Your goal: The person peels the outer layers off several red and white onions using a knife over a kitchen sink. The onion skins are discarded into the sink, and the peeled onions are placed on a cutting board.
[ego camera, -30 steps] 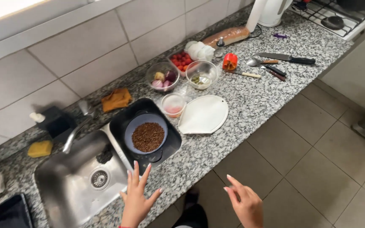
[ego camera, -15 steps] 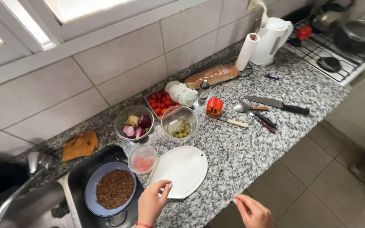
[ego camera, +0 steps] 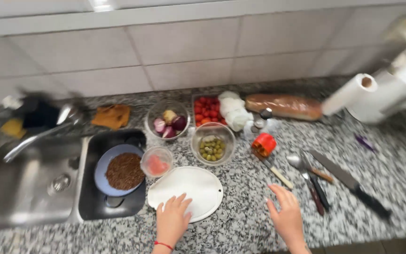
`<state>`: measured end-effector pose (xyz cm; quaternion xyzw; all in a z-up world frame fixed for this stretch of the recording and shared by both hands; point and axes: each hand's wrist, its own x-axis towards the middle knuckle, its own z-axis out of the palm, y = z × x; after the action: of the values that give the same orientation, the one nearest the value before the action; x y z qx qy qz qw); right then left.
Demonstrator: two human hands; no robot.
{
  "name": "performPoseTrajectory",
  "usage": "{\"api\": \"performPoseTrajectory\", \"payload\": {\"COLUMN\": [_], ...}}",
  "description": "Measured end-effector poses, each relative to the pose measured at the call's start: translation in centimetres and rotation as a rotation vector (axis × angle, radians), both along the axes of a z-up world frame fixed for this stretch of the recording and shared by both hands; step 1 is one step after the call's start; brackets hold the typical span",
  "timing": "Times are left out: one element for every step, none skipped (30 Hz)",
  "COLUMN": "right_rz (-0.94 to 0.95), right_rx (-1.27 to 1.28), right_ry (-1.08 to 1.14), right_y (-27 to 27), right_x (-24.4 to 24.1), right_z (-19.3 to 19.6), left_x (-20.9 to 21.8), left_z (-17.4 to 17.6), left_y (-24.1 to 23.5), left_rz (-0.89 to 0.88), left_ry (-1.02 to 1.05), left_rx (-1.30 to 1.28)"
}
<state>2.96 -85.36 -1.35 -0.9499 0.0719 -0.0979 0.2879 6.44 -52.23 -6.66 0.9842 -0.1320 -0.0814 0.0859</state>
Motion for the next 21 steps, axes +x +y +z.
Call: {"api": "performPoseTrajectory", "payload": {"right_rz": [0.048, 0.107, 0.158, 0.199, 0.115, 0.028, 0.058, -0.068, -0.201, -0.175, -0.192, -0.210, -0.204, -0.240, -0.287, -0.291, -0.294, -0.296, -0.309, -0.318, -0.327], "right_rx": [0.006, -0.051, -0.105, -0.097, 0.062, 0.214, 0.215, 0.526, 0.833, 0.830, 0.966, 1.102, 1.107, 1.176, 1.247, 1.254, 1.341, 1.427, 1.434, 1.433, 1.427], "right_ry": [-0.004, -0.023, -0.039, -0.039, 0.118, 0.281, 0.288, 0.460, 0.634, 0.649, 0.662, 0.677, 0.677, 0.703, 0.722, 0.716, 0.714, 0.710, 0.694, 0.688, 0.695], "right_y": [-1.0, -2.0, -2.8, -2.1, -1.3, -0.4, 0.8, 2.1, 3.6, 4.5, 5.4, 6.4, 7.2, 8.0, 8.6, 8.7, 8.8, 8.9, 9.1, 9.4, 9.8], "right_x": [1.0, 2.1, 2.8, 4.3, 5.1, 5.8, 7.0, 8.1, 9.1, 9.8, 10.6, 11.5, 12.2, 13.0, 13.6, 14.1, 14.7, 15.4, 15.6, 15.8, 15.9], "right_z": [-0.4, -0.9, -1.4, -0.3, 0.7, 1.7, 2.5, 3.4, 4.4, 4.7, 5.1, 5.5, 6.2, 6.9, 7.6, 6.3, 5.1, 3.8, 3.8, 3.8, 3.7], "left_x": [-0.8, -1.5, -2.3, -2.0, -2.0, -2.0, -2.0, -2.0, -2.0, -2.5, -2.6, -2.7, -3.1, -3.5, -3.8, -4.0, -3.9, -3.8, -3.4, -2.9, -2.9], "left_z": [0.1, 0.2, 0.2, 2.1, 3.8, 5.5, 6.5, 7.4, 8.4, 8.8, 9.3, 9.7, 8.6, 7.6, 6.5, 6.5, 6.6, 6.6, 7.5, 8.4, 9.4], "left_y": [-0.9, -1.8, -2.5, -3.2, -3.7, -4.2, -4.5, -4.6, -4.7, -4.7, -4.7, -4.7, -4.3, -4.0, -3.6, -3.2, -2.8, -2.3, -2.0, -1.7, -1.4], "left_rz": [0.048, 0.079, 0.103, 0.144, 0.159, 0.173, 0.203, 0.246, 0.287, 0.316, 0.325, 0.335, 0.339, 0.341, 0.328, 0.320, 0.375, 0.429, 0.410, 0.486, 0.574], "left_ry": [-0.004, 0.049, 0.110, 0.115, 0.307, 0.499, 0.504, 0.541, 0.573, 0.574, 0.579, 0.583, 0.580, 0.469, 0.360, 0.358, 0.334, 0.310, 0.311, 0.373, 0.443], "left_rx": [0.006, 0.069, 0.133, 0.138, 0.134, 0.123, 0.121, 0.032, -0.057, -0.059, -0.103, -0.147, -0.143, -0.198, -0.252, -0.247, -0.308, -0.369, -0.368, -0.387, -0.407]}}
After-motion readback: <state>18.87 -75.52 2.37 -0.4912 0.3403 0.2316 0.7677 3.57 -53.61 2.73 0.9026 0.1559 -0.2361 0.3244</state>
